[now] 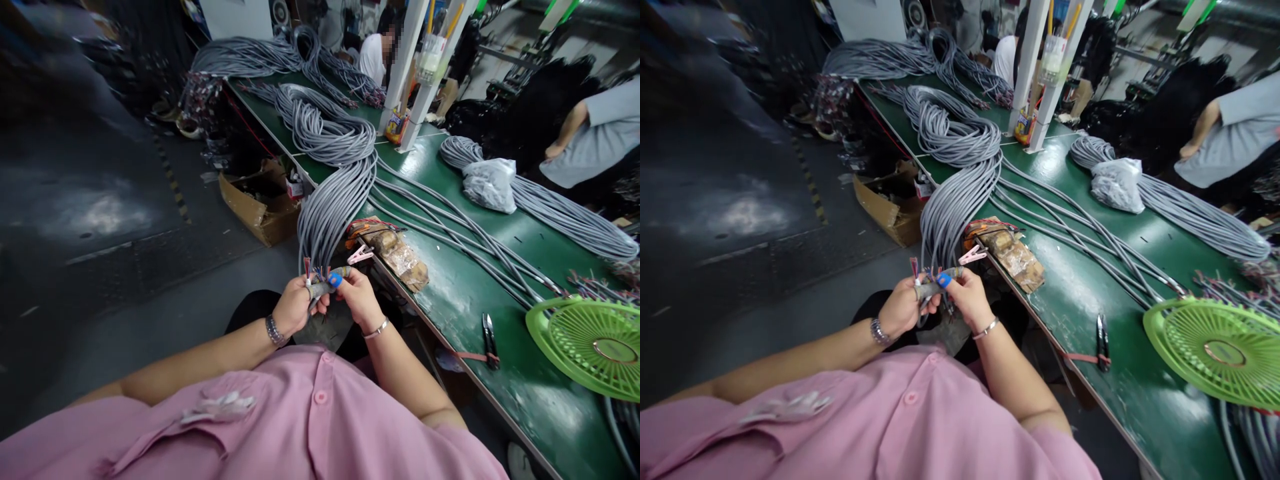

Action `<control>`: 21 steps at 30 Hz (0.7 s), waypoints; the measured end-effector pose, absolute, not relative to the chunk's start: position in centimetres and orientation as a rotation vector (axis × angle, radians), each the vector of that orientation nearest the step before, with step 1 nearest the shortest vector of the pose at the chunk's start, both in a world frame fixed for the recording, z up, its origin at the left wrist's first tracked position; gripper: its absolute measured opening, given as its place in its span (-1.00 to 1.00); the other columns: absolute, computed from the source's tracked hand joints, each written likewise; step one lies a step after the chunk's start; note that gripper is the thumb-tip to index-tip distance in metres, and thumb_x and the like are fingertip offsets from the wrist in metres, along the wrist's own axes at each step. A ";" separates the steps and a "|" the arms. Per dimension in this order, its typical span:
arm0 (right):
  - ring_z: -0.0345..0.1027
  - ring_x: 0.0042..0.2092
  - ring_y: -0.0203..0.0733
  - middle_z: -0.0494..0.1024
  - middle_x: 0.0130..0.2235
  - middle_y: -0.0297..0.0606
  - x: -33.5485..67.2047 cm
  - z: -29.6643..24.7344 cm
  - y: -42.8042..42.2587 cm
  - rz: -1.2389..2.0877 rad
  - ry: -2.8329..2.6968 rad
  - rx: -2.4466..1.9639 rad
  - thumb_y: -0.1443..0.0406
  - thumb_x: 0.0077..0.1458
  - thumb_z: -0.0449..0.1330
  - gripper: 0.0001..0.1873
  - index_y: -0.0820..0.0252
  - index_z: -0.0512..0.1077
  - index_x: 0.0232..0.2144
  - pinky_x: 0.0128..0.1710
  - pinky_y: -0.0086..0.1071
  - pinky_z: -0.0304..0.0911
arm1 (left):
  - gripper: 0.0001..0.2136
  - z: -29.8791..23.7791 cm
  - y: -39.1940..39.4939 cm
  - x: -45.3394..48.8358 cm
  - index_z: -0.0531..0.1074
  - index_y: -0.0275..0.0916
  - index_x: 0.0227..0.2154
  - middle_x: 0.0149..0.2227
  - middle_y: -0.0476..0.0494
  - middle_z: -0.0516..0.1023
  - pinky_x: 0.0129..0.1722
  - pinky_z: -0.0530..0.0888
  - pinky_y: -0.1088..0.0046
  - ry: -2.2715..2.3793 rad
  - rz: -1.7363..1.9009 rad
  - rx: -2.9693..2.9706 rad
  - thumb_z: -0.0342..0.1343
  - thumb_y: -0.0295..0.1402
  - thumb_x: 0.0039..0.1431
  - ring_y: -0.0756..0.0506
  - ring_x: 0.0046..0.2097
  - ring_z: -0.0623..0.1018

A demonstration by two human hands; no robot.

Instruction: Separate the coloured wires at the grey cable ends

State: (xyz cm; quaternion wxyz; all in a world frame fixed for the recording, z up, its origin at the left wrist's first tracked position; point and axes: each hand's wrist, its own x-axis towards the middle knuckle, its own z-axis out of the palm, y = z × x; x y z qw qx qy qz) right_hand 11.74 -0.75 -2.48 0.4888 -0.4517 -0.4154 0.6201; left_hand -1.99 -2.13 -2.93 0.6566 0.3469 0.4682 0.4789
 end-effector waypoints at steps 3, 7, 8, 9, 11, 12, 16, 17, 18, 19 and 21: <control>0.23 -0.51 -0.38 0.45 -0.51 -0.40 11.8 -2.0 -0.5 1.507 -1.068 -1.140 0.10 -0.25 0.44 -0.63 0.21 0.47 -0.45 -0.57 -0.51 0.11 | -0.84 -2.9 -2.2 -2.0 0.33 -0.26 -0.58 -0.69 -0.04 0.46 -0.75 0.13 0.59 1.099 1.070 0.823 0.21 -0.34 -0.14 0.02 -0.71 0.39; 0.21 -0.53 -0.39 0.43 -0.53 -0.41 11.8 -2.1 -0.5 1.443 -1.129 -1.179 0.10 -0.16 0.39 -0.68 0.21 0.46 -0.46 -0.56 -0.51 0.14 | -0.83 -2.9 -2.3 -1.9 0.32 -0.26 -0.58 -0.70 -0.02 0.44 -0.74 0.13 0.58 1.121 1.069 0.825 0.22 -0.35 -0.13 0.02 -0.70 0.40; 0.20 -0.54 -0.40 0.42 -0.54 -0.42 11.7 -2.1 -0.6 1.422 -1.135 -1.190 0.11 -0.13 0.37 -0.69 0.22 0.46 -0.45 -0.56 -0.50 0.14 | -0.83 -2.9 -2.3 -1.9 0.33 -0.26 -0.57 -0.69 -0.01 0.44 -0.74 0.13 0.58 1.118 1.072 0.818 0.22 -0.34 -0.13 0.02 -0.70 0.40; 0.18 -0.55 -0.40 0.42 -0.55 -0.42 11.7 -2.1 -0.7 1.406 -1.133 -1.202 0.12 -0.11 0.35 -0.71 0.22 0.46 -0.44 -0.57 -0.50 0.13 | -0.83 -3.0 -2.3 -1.9 0.33 -0.26 -0.57 -0.69 -0.01 0.44 -0.74 0.13 0.58 1.114 1.078 0.811 0.23 -0.34 -0.13 0.02 -0.70 0.40; 0.16 -0.56 -0.41 0.40 -0.57 -0.43 11.5 -2.2 -0.9 1.391 -1.098 -1.216 0.13 -0.08 0.32 -0.73 0.22 0.45 -0.43 -0.59 -0.50 0.11 | -0.81 -3.1 -2.3 -1.9 0.33 -0.26 -0.56 -0.68 -0.01 0.45 -0.75 0.13 0.58 1.102 1.091 0.800 0.24 -0.32 -0.12 0.03 -0.70 0.40; 0.16 -0.57 -0.40 0.40 -0.57 -0.43 11.4 -2.3 -1.0 1.392 -1.068 -1.215 0.13 -0.08 0.31 -0.73 0.22 0.44 -0.43 -0.59 -0.50 0.10 | -0.80 -3.1 -2.3 -1.9 0.33 -0.26 -0.56 -0.68 -0.01 0.45 -0.75 0.14 0.58 1.096 1.099 0.794 0.24 -0.31 -0.11 0.03 -0.70 0.40; 0.18 -0.56 -0.40 0.39 -0.57 -0.44 10.8 -2.9 -1.5 1.404 -0.925 -1.181 0.12 -0.09 0.32 -0.71 0.22 0.43 -0.43 -0.57 -0.49 0.11 | -0.78 -3.0 -2.3 -1.9 0.34 -0.27 -0.56 -0.67 -0.03 0.46 -0.74 0.14 0.57 1.078 1.131 0.760 0.26 -0.28 -0.10 0.03 -0.69 0.41; 0.18 -0.56 -0.41 0.39 -0.57 -0.44 10.6 -3.2 -1.6 1.409 -0.885 -1.169 0.12 -0.11 0.33 -0.71 0.22 0.43 -0.44 -0.56 -0.50 0.11 | -0.78 -2.9 -2.3 -1.9 0.34 -0.27 -0.55 -0.67 -0.03 0.47 -0.74 0.14 0.58 1.077 1.138 0.747 0.26 -0.28 -0.10 0.03 -0.69 0.41; 0.17 -0.57 -0.41 0.37 -0.58 -0.45 10.4 -3.4 -1.6 1.421 -0.843 -1.151 0.13 -0.11 0.34 -0.71 0.21 0.43 -0.44 -0.56 -0.50 0.11 | -0.78 -2.9 -2.3 -1.9 0.34 -0.27 -0.54 -0.66 -0.03 0.47 -0.74 0.14 0.58 1.074 1.148 0.731 0.27 -0.28 -0.11 0.03 -0.69 0.41; 0.16 -0.58 -0.42 0.35 -0.59 -0.47 10.3 -3.5 -1.7 1.440 -0.797 -1.128 0.14 -0.12 0.35 -0.72 0.21 0.42 -0.45 -0.56 -0.50 0.10 | -0.78 -2.8 -2.3 -1.9 0.35 -0.27 -0.53 -0.66 -0.03 0.47 -0.74 0.15 0.58 1.070 1.157 0.717 0.27 -0.28 -0.11 0.03 -0.69 0.41; 0.12 -0.60 -0.43 0.30 -0.62 -0.50 10.0 -3.5 -1.6 1.497 -0.696 -1.068 0.17 -0.13 0.36 -0.73 0.21 0.41 -0.47 -0.58 -0.50 0.07 | -0.79 -2.8 -2.2 -1.9 0.36 -0.28 -0.52 -0.66 -0.03 0.47 -0.73 0.15 0.58 1.058 1.172 0.699 0.27 -0.29 -0.11 0.03 -0.68 0.41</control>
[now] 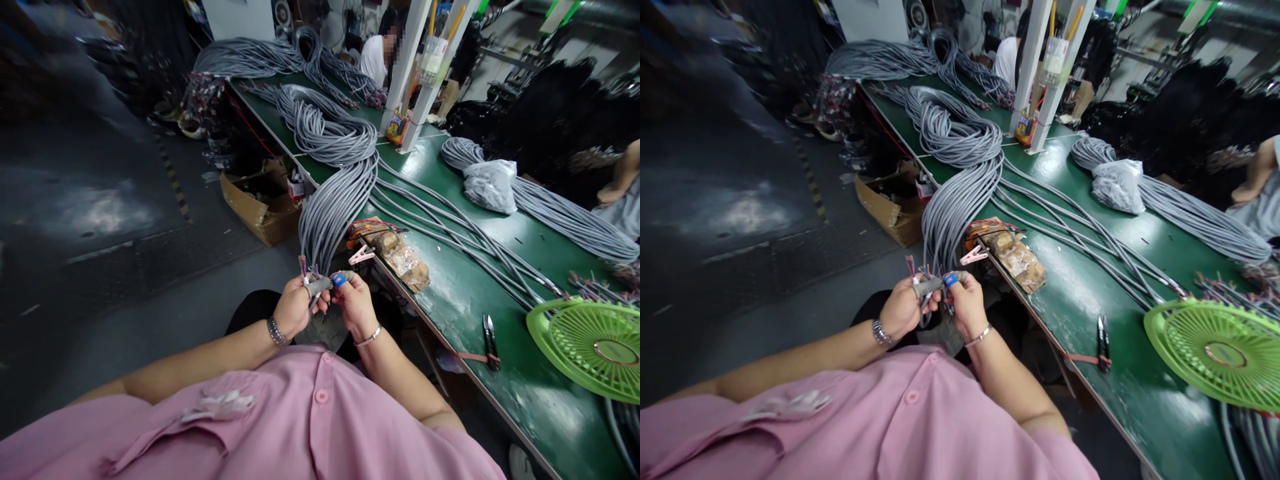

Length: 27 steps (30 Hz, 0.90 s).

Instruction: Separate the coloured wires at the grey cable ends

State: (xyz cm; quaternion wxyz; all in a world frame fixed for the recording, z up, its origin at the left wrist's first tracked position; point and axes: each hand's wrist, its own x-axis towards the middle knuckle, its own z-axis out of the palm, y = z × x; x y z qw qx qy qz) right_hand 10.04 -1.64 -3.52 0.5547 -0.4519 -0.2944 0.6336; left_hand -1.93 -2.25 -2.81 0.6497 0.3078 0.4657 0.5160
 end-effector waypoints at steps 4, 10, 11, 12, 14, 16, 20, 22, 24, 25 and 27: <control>0.12 -0.62 -0.42 0.29 -0.66 -0.50 10.0 -2.7 -1.4 1.559 -0.661 -0.998 0.20 -0.15 0.36 -0.76 0.19 0.39 -0.52 -0.62 -0.50 0.03 | -0.79 -2.9 -2.3 -1.9 0.36 -0.28 -0.52 -0.64 -0.04 0.49 -0.74 0.14 0.58 1.062 1.100 0.754 0.27 -0.31 -0.12 0.04 -0.69 0.39; 0.16 -0.57 -0.40 0.39 -0.59 -0.45 10.1 -2.5 -1.3 1.390 -0.838 -1.119 0.16 -0.12 0.34 -0.74 0.20 0.41 -0.47 -0.59 -0.50 0.06 | -0.78 -2.8 -2.2 -2.0 0.32 -0.27 -0.57 -0.67 -0.03 0.46 -0.75 0.13 0.58 1.103 1.115 0.772 0.26 -0.29 -0.12 0.03 -0.70 0.39; 0.15 -0.57 -0.41 0.39 -0.58 -0.45 10.1 -2.6 -1.3 1.371 -0.823 -1.132 0.16 -0.11 0.33 -0.74 0.20 0.41 -0.46 -0.59 -0.50 0.06 | -0.78 -2.9 -2.1 -2.0 0.33 -0.27 -0.57 -0.67 -0.03 0.46 -0.75 0.14 0.58 1.103 1.125 0.761 0.25 -0.28 -0.11 0.03 -0.70 0.39; 0.14 -0.57 -0.42 0.38 -0.58 -0.46 10.0 -2.8 -1.3 1.362 -0.807 -1.141 0.16 -0.11 0.32 -0.74 0.21 0.40 -0.46 -0.59 -0.51 0.05 | -0.78 -3.0 -2.1 -2.1 0.33 -0.27 -0.56 -0.67 -0.03 0.47 -0.74 0.14 0.58 1.101 1.134 0.752 0.25 -0.28 -0.10 0.03 -0.70 0.39; 0.10 -0.57 -0.43 0.36 -0.58 -0.49 9.8 -3.0 -1.3 1.368 -0.773 -1.145 0.16 -0.12 0.32 -0.74 0.21 0.39 -0.47 -0.59 -0.51 0.02 | -0.79 -3.2 -2.0 -2.2 0.34 -0.27 -0.56 -0.65 -0.03 0.48 -0.74 0.14 0.59 1.096 1.145 0.742 0.24 -0.28 -0.09 0.04 -0.70 0.40; 0.07 -0.59 -0.44 0.31 -0.61 -0.52 9.8 -3.2 -1.3 1.413 -0.726 -1.123 0.16 -0.12 0.32 -0.74 0.20 0.37 -0.49 -0.60 -0.52 0.01 | -0.80 -3.5 -2.0 -2.3 0.34 -0.27 -0.56 -0.65 -0.03 0.48 -0.74 0.14 0.59 1.092 1.148 0.740 0.23 -0.30 -0.09 0.04 -0.70 0.40; 0.07 -0.60 -0.45 0.26 -0.62 -0.53 10.2 -3.5 -1.3 1.524 -0.641 -1.049 0.10 -0.08 0.32 -0.70 0.19 0.36 -0.50 -0.60 -0.53 0.07 | -0.84 -3.6 -2.0 -2.5 0.34 -0.28 -0.58 -0.67 -0.03 0.47 -0.74 0.14 0.59 1.087 1.157 0.736 0.19 -0.33 -0.11 0.04 -0.70 0.39; 0.12 -0.57 -0.44 0.33 -0.57 -0.48 10.6 -3.6 -1.4 1.559 -0.621 -1.017 0.04 -0.07 0.32 -0.65 0.19 0.39 -0.47 -0.58 -0.52 0.15 | -0.87 -3.4 -2.1 -2.6 0.33 -0.27 -0.59 -0.67 -0.04 0.47 -0.74 0.14 0.59 1.085 1.167 0.722 0.17 -0.35 -0.12 0.04 -0.71 0.38; 0.18 -0.54 -0.43 0.40 -0.50 -0.43 11.0 -3.8 -1.7 1.593 -0.615 -0.991 0.00 -0.10 0.34 -0.61 0.20 0.41 -0.44 -0.55 -0.51 0.23 | -0.87 -3.2 -2.2 -2.7 0.33 -0.27 -0.59 -0.67 -0.04 0.47 -0.74 0.14 0.58 1.087 1.174 0.707 0.16 -0.36 -0.14 0.04 -0.71 0.37; 0.20 -0.53 -0.43 0.42 -0.49 -0.42 11.2 -3.8 -1.8 1.609 -0.622 -0.983 0.01 -0.12 0.35 -0.60 0.20 0.42 -0.42 -0.54 -0.50 0.25 | -0.87 -3.1 -2.2 -2.7 0.32 -0.27 -0.59 -0.67 -0.04 0.46 -0.74 0.14 0.58 1.090 1.177 0.701 0.17 -0.36 -0.14 0.04 -0.71 0.37; 0.22 -0.53 -0.43 0.43 -0.50 -0.42 11.3 -3.9 -2.1 1.631 -0.662 -0.986 0.05 -0.15 0.39 -0.61 0.20 0.44 -0.40 -0.52 -0.50 0.28 | -0.85 -2.9 -2.3 -2.6 0.32 -0.27 -0.59 -0.68 -0.04 0.46 -0.74 0.14 0.58 1.089 1.181 0.697 0.19 -0.35 -0.15 0.04 -0.71 0.36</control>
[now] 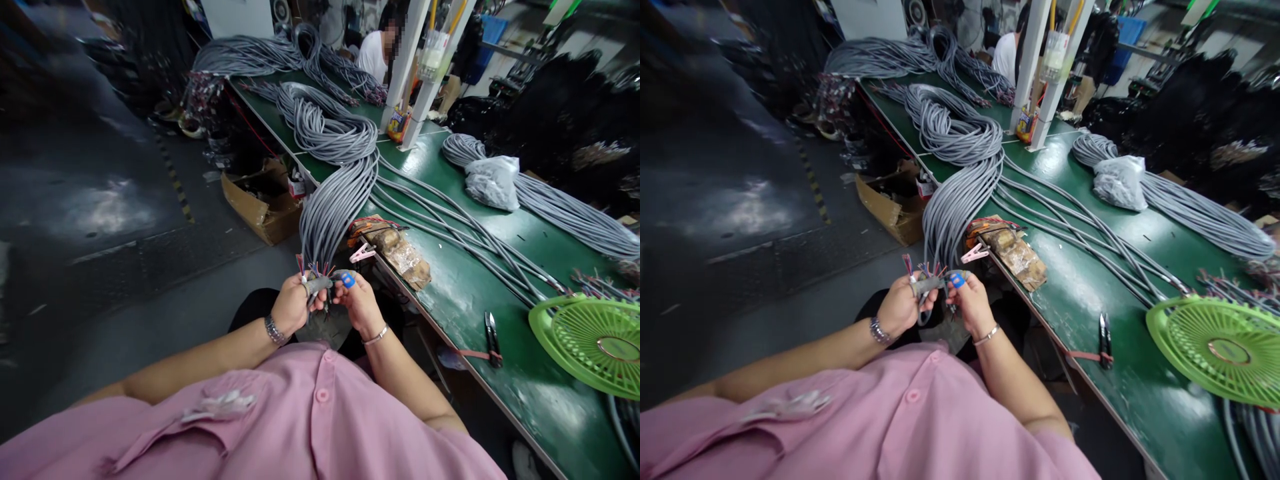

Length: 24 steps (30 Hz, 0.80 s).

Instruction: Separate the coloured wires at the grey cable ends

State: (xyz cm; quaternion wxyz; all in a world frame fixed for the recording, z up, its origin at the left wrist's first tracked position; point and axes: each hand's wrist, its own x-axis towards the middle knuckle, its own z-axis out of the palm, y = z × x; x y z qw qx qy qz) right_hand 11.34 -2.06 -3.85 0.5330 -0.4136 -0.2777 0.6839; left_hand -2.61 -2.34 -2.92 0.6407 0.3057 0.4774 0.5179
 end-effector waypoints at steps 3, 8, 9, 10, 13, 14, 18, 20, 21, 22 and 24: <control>0.23 -0.55 -0.43 0.40 -0.55 -0.46 11.3 -3.8 -2.3 1.616 -0.746 -1.011 0.11 -0.15 0.41 -0.64 0.21 0.46 -0.38 -0.51 -0.50 0.28 | -0.84 -2.8 -2.5 -2.4 0.32 -0.27 -0.58 -0.68 -0.03 0.45 -0.74 0.14 0.59 1.083 1.183 0.695 0.21 -0.34 -0.15 0.04 -0.71 0.36; 0.20 -0.56 -0.44 0.38 -0.57 -0.47 11.0 -4.0 -2.6 1.516 -0.789 -1.041 0.15 -0.13 0.39 -0.71 0.22 0.46 -0.43 -0.53 -0.51 0.23 | -0.85 -2.9 -2.7 -2.2 0.33 -0.27 -0.57 -0.68 -0.03 0.45 -0.74 0.15 0.59 1.092 1.167 0.715 0.20 -0.35 -0.16 0.04 -0.71 0.36; 0.20 -0.56 -0.44 0.38 -0.57 -0.47 11.0 -4.1 -2.6 1.495 -0.785 -1.049 0.16 -0.14 0.39 -0.71 0.22 0.46 -0.44 -0.54 -0.51 0.22 | -0.86 -2.9 -2.7 -2.2 0.33 -0.27 -0.57 -0.68 -0.03 0.45 -0.74 0.14 0.59 1.095 1.169 0.716 0.19 -0.36 -0.17 0.04 -0.71 0.36; 0.19 -0.56 -0.44 0.38 -0.57 -0.47 11.1 -4.2 -2.6 1.477 -0.774 -1.057 0.16 -0.14 0.39 -0.72 0.22 0.46 -0.44 -0.54 -0.52 0.21 | -0.86 -2.9 -2.7 -2.2 0.33 -0.27 -0.57 -0.68 -0.04 0.45 -0.74 0.14 0.59 1.098 1.170 0.715 0.19 -0.36 -0.17 0.04 -0.71 0.36; 0.17 -0.56 -0.44 0.35 -0.59 -0.49 11.2 -4.4 -2.7 1.453 -0.718 -1.064 0.17 -0.14 0.38 -0.73 0.21 0.45 -0.45 -0.55 -0.52 0.21 | -0.87 -3.0 -2.7 -2.2 0.35 -0.27 -0.57 -0.68 -0.04 0.45 -0.74 0.15 0.59 1.105 1.178 0.711 0.18 -0.37 -0.17 0.04 -0.71 0.36; 0.17 -0.57 -0.44 0.34 -0.59 -0.50 11.3 -4.3 -2.7 1.461 -0.705 -1.056 0.16 -0.13 0.38 -0.73 0.20 0.44 -0.44 -0.55 -0.51 0.21 | -0.86 -2.9 -2.7 -2.1 0.34 -0.27 -0.57 -0.68 -0.04 0.45 -0.74 0.15 0.59 1.106 1.177 0.710 0.19 -0.36 -0.17 0.04 -0.71 0.36; 0.19 -0.57 -0.42 0.36 -0.59 -0.48 11.3 -4.0 -2.6 1.518 -0.725 -1.031 0.14 -0.13 0.39 -0.70 0.20 0.46 -0.40 -0.53 -0.48 0.25 | -0.82 -2.7 -2.8 -1.9 0.31 -0.26 -0.60 -0.68 -0.02 0.44 -0.74 0.15 0.59 1.110 1.159 0.713 0.21 -0.34 -0.15 0.04 -0.71 0.36; 0.20 -0.56 -0.42 0.39 -0.57 -0.46 11.3 -3.8 -2.6 1.513 -0.750 -1.043 0.14 -0.15 0.40 -0.69 0.21 0.47 -0.41 -0.51 -0.47 0.25 | -0.85 -2.7 -2.8 -1.8 0.32 -0.26 -0.59 -0.69 -0.02 0.44 -0.75 0.15 0.59 1.108 1.160 0.716 0.20 -0.35 -0.15 0.04 -0.72 0.35; 0.21 -0.55 -0.42 0.40 -0.56 -0.45 11.2 -3.8 -2.7 1.499 -0.759 -1.051 0.15 -0.15 0.40 -0.69 0.22 0.47 -0.42 -0.51 -0.47 0.24 | -0.86 -2.7 -2.8 -1.8 0.32 -0.26 -0.59 -0.69 -0.02 0.44 -0.75 0.15 0.59 1.105 1.161 0.716 0.19 -0.36 -0.15 0.04 -0.72 0.35; 0.21 -0.55 -0.42 0.41 -0.55 -0.45 11.2 -3.8 -2.7 1.483 -0.763 -1.058 0.15 -0.16 0.41 -0.69 0.22 0.47 -0.43 -0.51 -0.47 0.23 | -0.87 -2.8 -2.8 -1.8 0.33 -0.26 -0.58 -0.69 -0.02 0.44 -0.75 0.15 0.59 1.102 1.164 0.715 0.18 -0.37 -0.16 0.04 -0.72 0.35; 0.20 -0.55 -0.42 0.40 -0.56 -0.45 11.1 -3.8 -2.8 1.457 -0.758 -1.066 0.15 -0.16 0.40 -0.70 0.22 0.46 -0.44 -0.52 -0.47 0.21 | -0.88 -3.0 -2.7 -1.9 0.33 -0.26 -0.58 -0.68 -0.03 0.45 -0.74 0.16 0.59 1.096 1.167 0.714 0.17 -0.38 -0.16 0.04 -0.71 0.36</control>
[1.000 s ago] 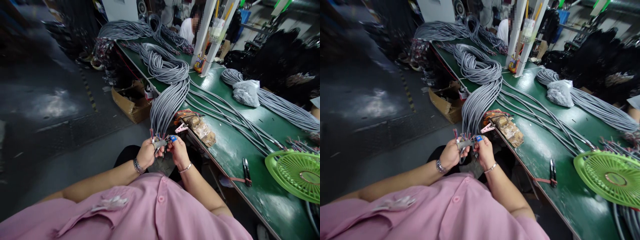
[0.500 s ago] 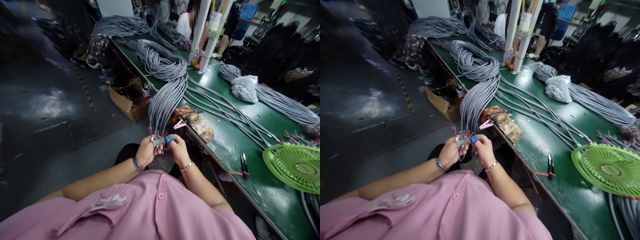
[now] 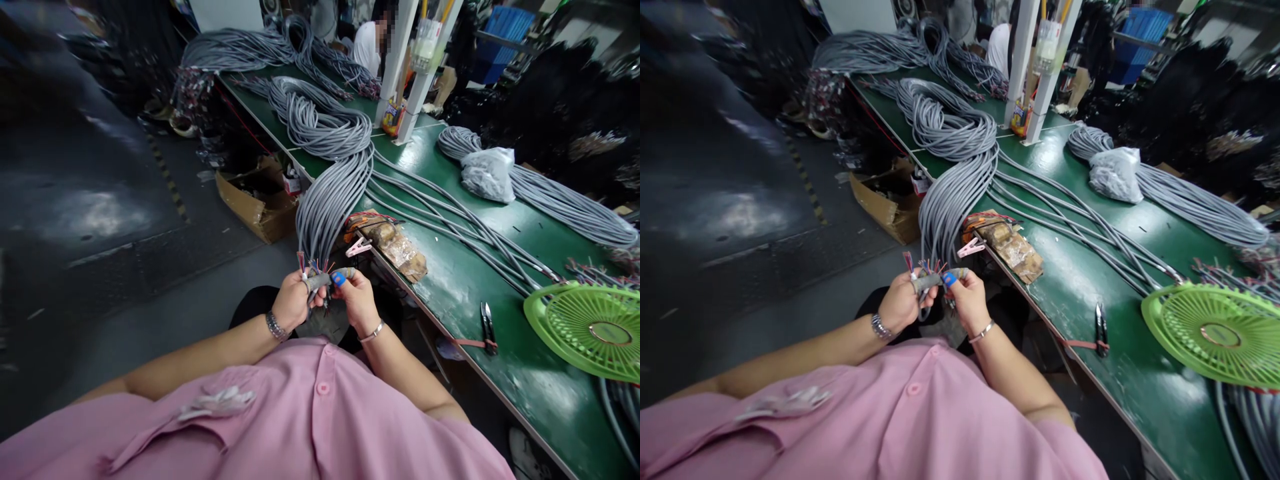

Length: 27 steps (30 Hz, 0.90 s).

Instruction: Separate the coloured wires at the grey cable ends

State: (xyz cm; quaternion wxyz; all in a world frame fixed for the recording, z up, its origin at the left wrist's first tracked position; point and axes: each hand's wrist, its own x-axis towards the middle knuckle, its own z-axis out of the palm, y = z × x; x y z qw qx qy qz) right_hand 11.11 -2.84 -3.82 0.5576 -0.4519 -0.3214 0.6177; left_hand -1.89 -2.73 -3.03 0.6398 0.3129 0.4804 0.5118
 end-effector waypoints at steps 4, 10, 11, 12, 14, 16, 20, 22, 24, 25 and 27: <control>0.16 -0.55 -0.41 0.37 -0.58 -0.48 10.9 -3.9 -3.1 1.433 -0.734 -1.066 0.14 -0.17 0.40 -0.70 0.21 0.44 -0.47 -0.53 -0.47 0.19 | -0.88 -3.1 -2.6 -2.0 0.36 -0.28 -0.56 -0.68 -0.04 0.45 -0.74 0.16 0.59 1.104 1.169 0.722 0.17 -0.35 -0.15 0.04 -0.71 0.36; 0.17 -0.56 -0.41 0.36 -0.59 -0.49 10.7 -3.8 -3.1 1.464 -0.699 -1.058 0.14 -0.17 0.40 -0.69 0.20 0.43 -0.46 -0.54 -0.47 0.23 | -0.85 -2.5 -2.6 -1.9 0.36 -0.28 -0.56 -0.69 -0.03 0.44 -0.74 0.15 0.59 1.116 1.185 0.712 0.20 -0.33 -0.15 0.05 -0.71 0.35; 0.17 -0.56 -0.41 0.35 -0.60 -0.50 10.7 -3.8 -3.1 1.481 -0.698 -1.053 0.13 -0.17 0.40 -0.69 0.20 0.44 -0.45 -0.54 -0.47 0.24 | -0.84 -2.5 -2.6 -1.9 0.35 -0.27 -0.57 -0.69 -0.02 0.44 -0.74 0.14 0.59 1.110 1.184 0.714 0.20 -0.33 -0.15 0.05 -0.72 0.35; 0.17 -0.56 -0.41 0.34 -0.60 -0.50 10.7 -3.7 -3.0 1.496 -0.700 -1.047 0.13 -0.16 0.39 -0.69 0.19 0.45 -0.43 -0.53 -0.47 0.25 | -0.83 -2.5 -2.6 -1.9 0.33 -0.26 -0.59 -0.70 -0.02 0.43 -0.75 0.14 0.59 1.105 1.182 0.713 0.21 -0.33 -0.16 0.05 -0.72 0.34; 0.18 -0.56 -0.41 0.35 -0.59 -0.49 10.8 -3.7 -2.9 1.506 -0.708 -1.034 0.13 -0.16 0.39 -0.69 0.19 0.46 -0.41 -0.52 -0.47 0.26 | -0.81 -2.7 -2.7 -1.9 0.31 -0.25 -0.60 -0.70 -0.01 0.42 -0.75 0.13 0.59 1.099 1.174 0.710 0.23 -0.33 -0.16 0.05 -0.73 0.33; 0.19 -0.55 -0.42 0.37 -0.58 -0.48 10.8 -3.7 -2.9 1.491 -0.718 -1.028 0.14 -0.16 0.40 -0.70 0.20 0.47 -0.42 -0.52 -0.48 0.26 | -0.81 -2.9 -2.7 -1.9 0.31 -0.25 -0.59 -0.70 -0.01 0.42 -0.76 0.13 0.59 1.098 1.167 0.705 0.23 -0.33 -0.16 0.05 -0.73 0.33; 0.19 -0.55 -0.43 0.40 -0.56 -0.46 10.6 -3.8 -3.0 1.442 -0.727 -1.026 0.17 -0.15 0.40 -0.73 0.21 0.48 -0.44 -0.52 -0.48 0.26 | -0.84 -3.1 -2.8 -1.9 0.34 -0.26 -0.56 -0.69 -0.01 0.43 -0.75 0.13 0.59 1.092 1.164 0.708 0.21 -0.34 -0.16 0.05 -0.72 0.33; 0.19 -0.55 -0.43 0.40 -0.55 -0.46 10.5 -3.9 -3.1 1.429 -0.707 -1.027 0.17 -0.14 0.39 -0.74 0.21 0.47 -0.45 -0.52 -0.48 0.26 | -0.84 -3.1 -2.9 -1.8 0.34 -0.27 -0.55 -0.68 -0.02 0.44 -0.75 0.13 0.59 1.097 1.165 0.704 0.20 -0.34 -0.16 0.05 -0.71 0.34; 0.19 -0.57 -0.43 0.40 -0.56 -0.47 10.3 -4.1 -3.2 1.429 -0.670 -1.033 0.18 -0.14 0.39 -0.74 0.22 0.46 -0.44 -0.54 -0.49 0.25 | -0.84 -2.9 -2.9 -1.7 0.35 -0.27 -0.54 -0.68 -0.02 0.45 -0.74 0.14 0.59 1.102 1.177 0.692 0.21 -0.33 -0.16 0.05 -0.70 0.35; 0.18 -0.58 -0.44 0.39 -0.58 -0.47 10.2 -4.2 -3.2 1.433 -0.647 -1.033 0.19 -0.14 0.39 -0.74 0.22 0.46 -0.45 -0.55 -0.49 0.24 | -0.83 -2.9 -2.9 -1.7 0.36 -0.28 -0.53 -0.68 -0.02 0.45 -0.73 0.14 0.59 1.104 1.185 0.687 0.22 -0.33 -0.16 0.05 -0.70 0.36; 0.17 -0.59 -0.44 0.37 -0.60 -0.49 10.0 -4.4 -3.3 1.445 -0.603 -1.028 0.20 -0.14 0.39 -0.74 0.22 0.44 -0.46 -0.56 -0.51 0.22 | -0.82 -2.8 -2.9 -1.5 0.36 -0.28 -0.53 -0.67 -0.03 0.45 -0.73 0.15 0.59 1.104 1.200 0.684 0.23 -0.32 -0.16 0.04 -0.70 0.37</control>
